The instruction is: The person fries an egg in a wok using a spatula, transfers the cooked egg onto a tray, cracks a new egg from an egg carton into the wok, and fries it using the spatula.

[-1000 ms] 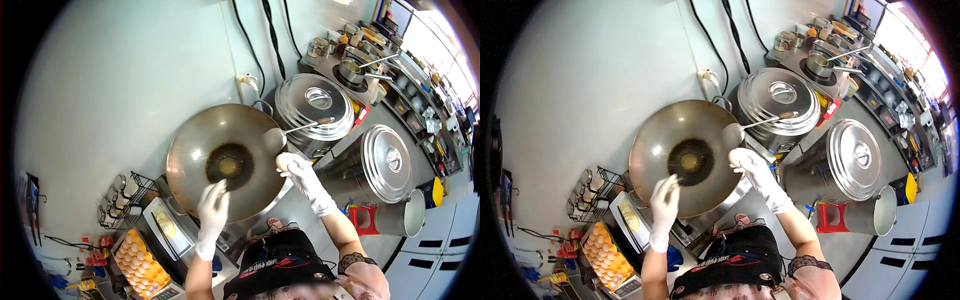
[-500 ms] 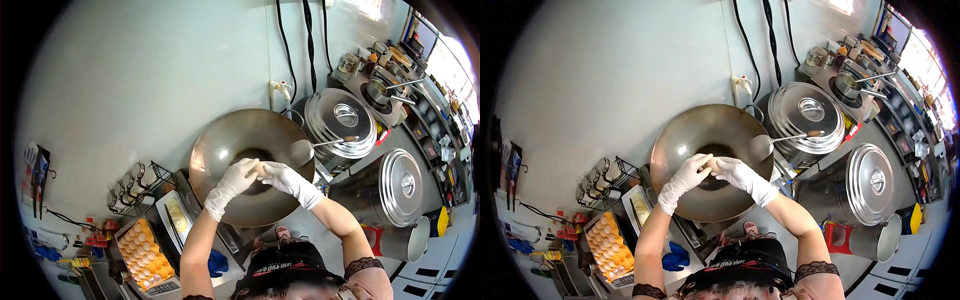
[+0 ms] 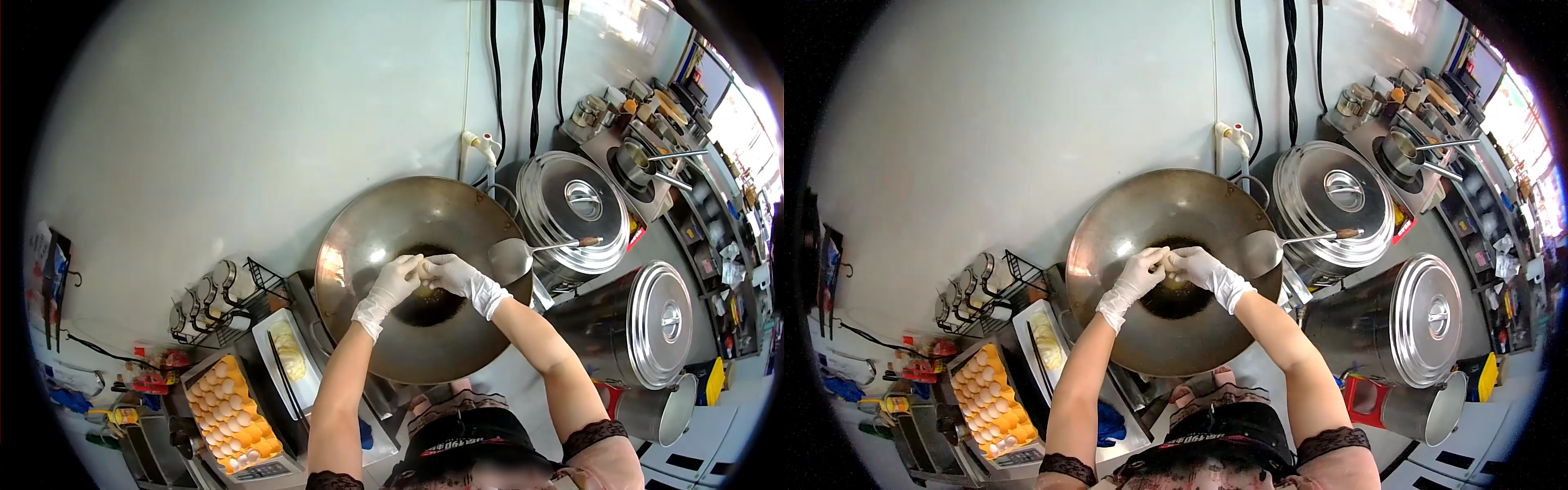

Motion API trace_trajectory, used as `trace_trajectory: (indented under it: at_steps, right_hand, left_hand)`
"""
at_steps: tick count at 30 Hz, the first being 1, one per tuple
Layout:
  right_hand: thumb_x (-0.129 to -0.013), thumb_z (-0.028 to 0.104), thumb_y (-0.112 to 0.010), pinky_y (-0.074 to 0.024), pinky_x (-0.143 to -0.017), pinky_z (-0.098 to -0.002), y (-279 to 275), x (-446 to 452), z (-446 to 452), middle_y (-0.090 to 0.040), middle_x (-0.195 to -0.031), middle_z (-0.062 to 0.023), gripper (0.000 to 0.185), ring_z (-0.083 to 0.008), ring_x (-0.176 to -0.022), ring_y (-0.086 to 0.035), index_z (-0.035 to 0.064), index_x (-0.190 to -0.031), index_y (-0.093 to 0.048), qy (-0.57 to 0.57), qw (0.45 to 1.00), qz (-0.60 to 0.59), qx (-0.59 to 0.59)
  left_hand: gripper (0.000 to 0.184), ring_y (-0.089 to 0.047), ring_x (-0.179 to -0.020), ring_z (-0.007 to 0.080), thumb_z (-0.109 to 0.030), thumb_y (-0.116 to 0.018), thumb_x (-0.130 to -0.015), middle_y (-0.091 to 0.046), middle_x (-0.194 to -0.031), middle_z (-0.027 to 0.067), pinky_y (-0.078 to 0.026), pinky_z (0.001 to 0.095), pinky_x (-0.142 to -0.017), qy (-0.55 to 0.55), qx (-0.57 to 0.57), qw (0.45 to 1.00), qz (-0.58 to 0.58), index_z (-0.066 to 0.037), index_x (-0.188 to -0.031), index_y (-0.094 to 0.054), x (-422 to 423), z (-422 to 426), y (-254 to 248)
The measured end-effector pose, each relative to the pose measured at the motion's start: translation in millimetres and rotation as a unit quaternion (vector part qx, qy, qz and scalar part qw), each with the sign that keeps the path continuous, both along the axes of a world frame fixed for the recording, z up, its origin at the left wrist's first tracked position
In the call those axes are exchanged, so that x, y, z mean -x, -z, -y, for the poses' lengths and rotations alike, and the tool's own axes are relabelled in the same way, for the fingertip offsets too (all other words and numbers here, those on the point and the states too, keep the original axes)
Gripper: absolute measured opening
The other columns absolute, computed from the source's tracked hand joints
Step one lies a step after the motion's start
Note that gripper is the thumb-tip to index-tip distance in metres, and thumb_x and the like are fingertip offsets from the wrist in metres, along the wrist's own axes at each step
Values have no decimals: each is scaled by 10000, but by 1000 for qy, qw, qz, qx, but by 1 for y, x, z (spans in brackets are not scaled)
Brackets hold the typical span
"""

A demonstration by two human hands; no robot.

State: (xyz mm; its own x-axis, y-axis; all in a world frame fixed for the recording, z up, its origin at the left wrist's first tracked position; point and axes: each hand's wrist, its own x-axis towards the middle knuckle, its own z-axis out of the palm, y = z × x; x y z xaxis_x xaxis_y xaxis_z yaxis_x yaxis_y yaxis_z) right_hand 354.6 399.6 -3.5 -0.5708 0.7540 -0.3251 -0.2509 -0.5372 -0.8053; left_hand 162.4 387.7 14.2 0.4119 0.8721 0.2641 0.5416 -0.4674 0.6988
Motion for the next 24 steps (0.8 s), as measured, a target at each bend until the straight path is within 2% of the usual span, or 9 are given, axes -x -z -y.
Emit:
trace_trajectory:
  at_steps: [5,7,11,13,17,20,22,24]
  right_hand:
    - [-970,223,-583,-495,-731,-303,10,-6,-10,-649,-974,-77,286,-163,-852,-599,-19,-1115,-631,-8,1000,27,-7]
    - [-967,229,-588,-490,-721,-287,12,-8,-12,-645,-917,-73,284,-153,-769,-579,-28,-1076,-646,-7,999,34,-10]
    - [-959,215,-593,-510,-714,-300,15,-10,-16,-649,-915,-83,284,-161,-760,-595,-25,-1100,-645,-4,998,61,-2]
    - [-963,202,-576,-504,-724,-287,9,-10,-16,-660,-952,-59,238,-146,-827,-616,16,-1088,-654,-30,988,144,-36]
    - [-950,218,-578,-519,-718,-282,12,-9,-20,-667,-965,-63,273,-140,-830,-624,17,-1121,-649,-36,981,187,-46]
    - [-943,230,-578,-533,-699,-279,18,-7,-22,-673,-969,-70,314,-149,-815,-634,8,-1157,-637,-42,967,239,-80]
    - [-941,228,-560,-540,-686,-274,18,-7,-23,-676,-969,-74,330,-145,-784,-636,11,-1179,-630,-54,959,261,-93]
    - [-935,219,-553,-537,-681,-272,16,-8,-23,-674,-959,-69,325,-141,-771,-633,17,-1177,-632,-58,952,281,-104]
  left_hand:
    - [388,-687,-892,274,-14,-619,-811,-662,-1114,180,-561,328,-775,-8,12,1000,1,6,-1198,-624,-4,-6,7]
    - [374,-689,-914,270,-15,-618,-821,-662,-1117,189,-561,324,-785,-7,14,1000,11,13,-1194,-622,-5,-7,9]
    - [364,-690,-932,267,-16,-615,-828,-661,-1124,192,-560,319,-789,-4,30,999,25,21,-1190,-619,-6,-9,18]
    - [370,-691,-939,264,-20,-618,-826,-667,-1120,186,-560,316,-792,1,37,999,30,18,-1195,-616,-5,-11,24]
    - [378,-693,-935,265,-15,-624,-819,-671,-1109,185,-557,312,-793,3,41,999,23,9,-1196,-617,-4,-11,29]
    - [363,-687,-948,283,-42,-630,-816,-673,-1109,170,-551,332,-815,-4,64,998,10,-16,-1179,-633,-4,-9,27]
    - [352,-671,-965,312,-74,-628,-812,-673,-1112,152,-542,360,-838,-11,9,998,-59,-39,-1162,-643,-5,-6,22]
    - [361,-665,-966,319,-84,-627,-805,-674,-1110,145,-538,371,-846,-9,13,998,-67,-47,-1163,-642,-5,-5,18]
